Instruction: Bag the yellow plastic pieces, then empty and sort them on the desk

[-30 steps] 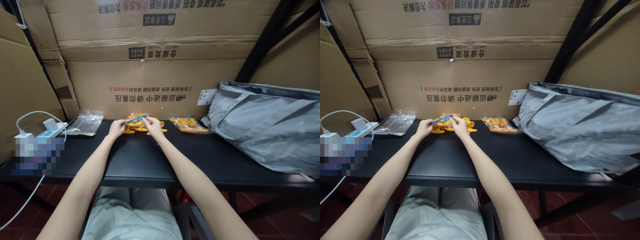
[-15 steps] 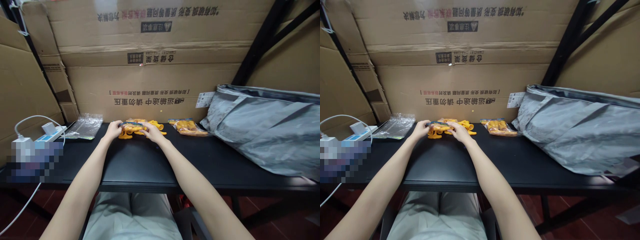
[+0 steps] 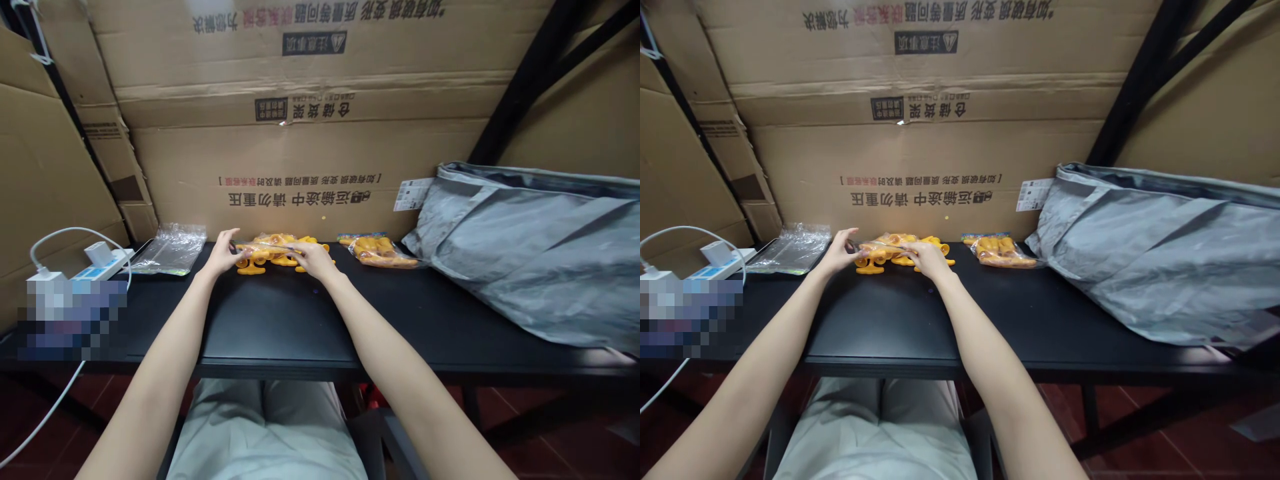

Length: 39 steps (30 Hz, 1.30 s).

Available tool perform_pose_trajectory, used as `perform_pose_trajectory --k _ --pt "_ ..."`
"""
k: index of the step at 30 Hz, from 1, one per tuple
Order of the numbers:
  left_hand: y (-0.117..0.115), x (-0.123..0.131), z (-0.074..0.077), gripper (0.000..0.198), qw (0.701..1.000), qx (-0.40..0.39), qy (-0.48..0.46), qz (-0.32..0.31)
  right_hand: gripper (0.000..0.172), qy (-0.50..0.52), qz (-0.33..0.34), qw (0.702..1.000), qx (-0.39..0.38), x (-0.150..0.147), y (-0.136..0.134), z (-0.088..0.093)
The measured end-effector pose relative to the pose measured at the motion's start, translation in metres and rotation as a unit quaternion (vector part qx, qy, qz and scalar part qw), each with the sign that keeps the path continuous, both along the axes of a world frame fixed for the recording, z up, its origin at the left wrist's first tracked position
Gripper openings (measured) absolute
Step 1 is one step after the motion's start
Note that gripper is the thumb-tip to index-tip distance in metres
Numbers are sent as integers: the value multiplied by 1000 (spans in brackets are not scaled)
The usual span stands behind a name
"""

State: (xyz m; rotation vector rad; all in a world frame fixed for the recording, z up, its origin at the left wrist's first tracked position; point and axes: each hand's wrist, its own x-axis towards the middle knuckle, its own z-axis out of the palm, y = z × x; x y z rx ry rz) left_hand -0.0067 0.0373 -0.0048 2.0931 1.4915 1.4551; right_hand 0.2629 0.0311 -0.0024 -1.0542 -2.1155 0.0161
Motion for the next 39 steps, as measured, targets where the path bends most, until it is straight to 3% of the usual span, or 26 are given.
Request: perform_pose_trajectory --k 2,6,10,14,16,18,22,25,29,31,35,39 --pt "4 -4 -4 63 998 -45 -37 -8 25 7 8 1000 -3 2 2 0" --pt "6 -1 -4 34 990 -96 -98 -38 23 23 60 998 -3 1 4 1" --pt "2 12 5 38 966 -93 -232 -58 21 74 91 992 -46 -2 2 5" --pt "3 26 10 41 942 -55 -316 -99 33 177 117 969 -130 -6 2 7" --pt "9 30 11 39 934 -54 -337 -102 38 209 134 959 -134 -8 5 9" --pt "17 33 12 36 931 -57 -347 -101 36 215 125 963 -102 -10 11 11" --pt "33 39 20 31 934 -47 -341 -97 20 170 30 985 -18 -15 27 18" --pt "37 39 32 26 940 -61 -327 -71 14 141 -7 990 -6 -20 35 24" --pt "34 26 55 25 953 -112 -280 -27 12 192 38 979 -57 -29 37 37" --pt "31 18 69 26 961 -115 -250 -31 10 244 65 961 -110 -35 38 48" --pt "27 13 93 29 950 -98 -292 -39 22 378 88 902 -191 -48 42 75" --pt "20 15 112 31 938 -39 -333 -85 25 411 108 896 -128 -53 42 101"
